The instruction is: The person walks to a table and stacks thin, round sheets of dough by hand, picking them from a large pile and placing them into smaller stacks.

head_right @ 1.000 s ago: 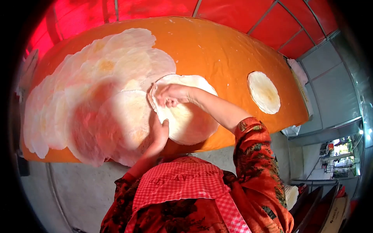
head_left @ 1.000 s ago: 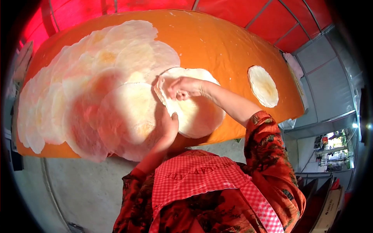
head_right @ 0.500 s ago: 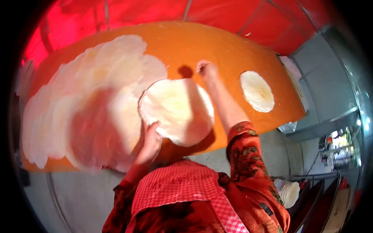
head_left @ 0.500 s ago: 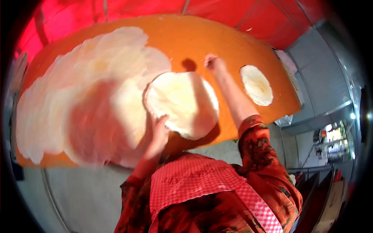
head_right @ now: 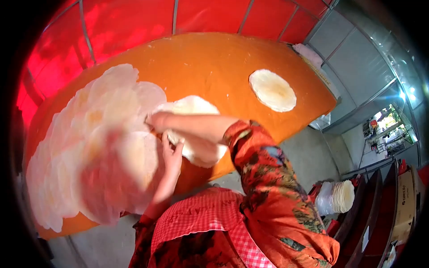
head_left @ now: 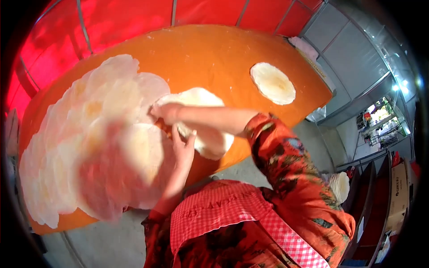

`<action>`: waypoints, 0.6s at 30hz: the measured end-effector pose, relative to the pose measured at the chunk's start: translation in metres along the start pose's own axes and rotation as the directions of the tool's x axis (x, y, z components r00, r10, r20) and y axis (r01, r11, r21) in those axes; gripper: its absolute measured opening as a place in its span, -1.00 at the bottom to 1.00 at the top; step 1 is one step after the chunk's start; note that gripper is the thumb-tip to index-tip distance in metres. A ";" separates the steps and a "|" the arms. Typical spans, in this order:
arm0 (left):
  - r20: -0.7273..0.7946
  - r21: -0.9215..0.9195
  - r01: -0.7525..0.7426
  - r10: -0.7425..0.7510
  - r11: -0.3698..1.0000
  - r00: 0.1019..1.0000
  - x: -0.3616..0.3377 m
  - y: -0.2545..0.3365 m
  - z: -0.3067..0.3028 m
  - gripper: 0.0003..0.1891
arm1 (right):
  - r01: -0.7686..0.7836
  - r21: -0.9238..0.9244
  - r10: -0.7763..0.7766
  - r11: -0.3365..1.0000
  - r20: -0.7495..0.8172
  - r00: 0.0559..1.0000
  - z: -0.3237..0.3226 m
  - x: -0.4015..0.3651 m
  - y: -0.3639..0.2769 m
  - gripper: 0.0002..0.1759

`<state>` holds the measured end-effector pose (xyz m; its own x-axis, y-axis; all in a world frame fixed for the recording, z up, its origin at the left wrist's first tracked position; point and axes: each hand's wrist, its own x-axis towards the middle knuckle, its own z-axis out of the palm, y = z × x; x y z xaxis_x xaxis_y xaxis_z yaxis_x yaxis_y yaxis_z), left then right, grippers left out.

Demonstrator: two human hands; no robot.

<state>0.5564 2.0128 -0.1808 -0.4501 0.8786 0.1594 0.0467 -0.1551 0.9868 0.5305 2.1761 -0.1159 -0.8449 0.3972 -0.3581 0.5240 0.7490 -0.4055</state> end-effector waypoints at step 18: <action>0.263 -0.762 0.500 -0.509 0.412 0.819 0.038 -0.011 0.001 -0.54 | 0.291 0.953 0.584 0.081 -0.282 0.761 -0.027 -0.249 0.211 -0.44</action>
<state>0.5397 2.0480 -0.1859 -0.1583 0.9177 -0.3645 -0.8852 0.0317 0.4642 0.8487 2.2494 -0.0893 -0.3673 0.8894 -0.2723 -0.1019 -0.3294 -0.9387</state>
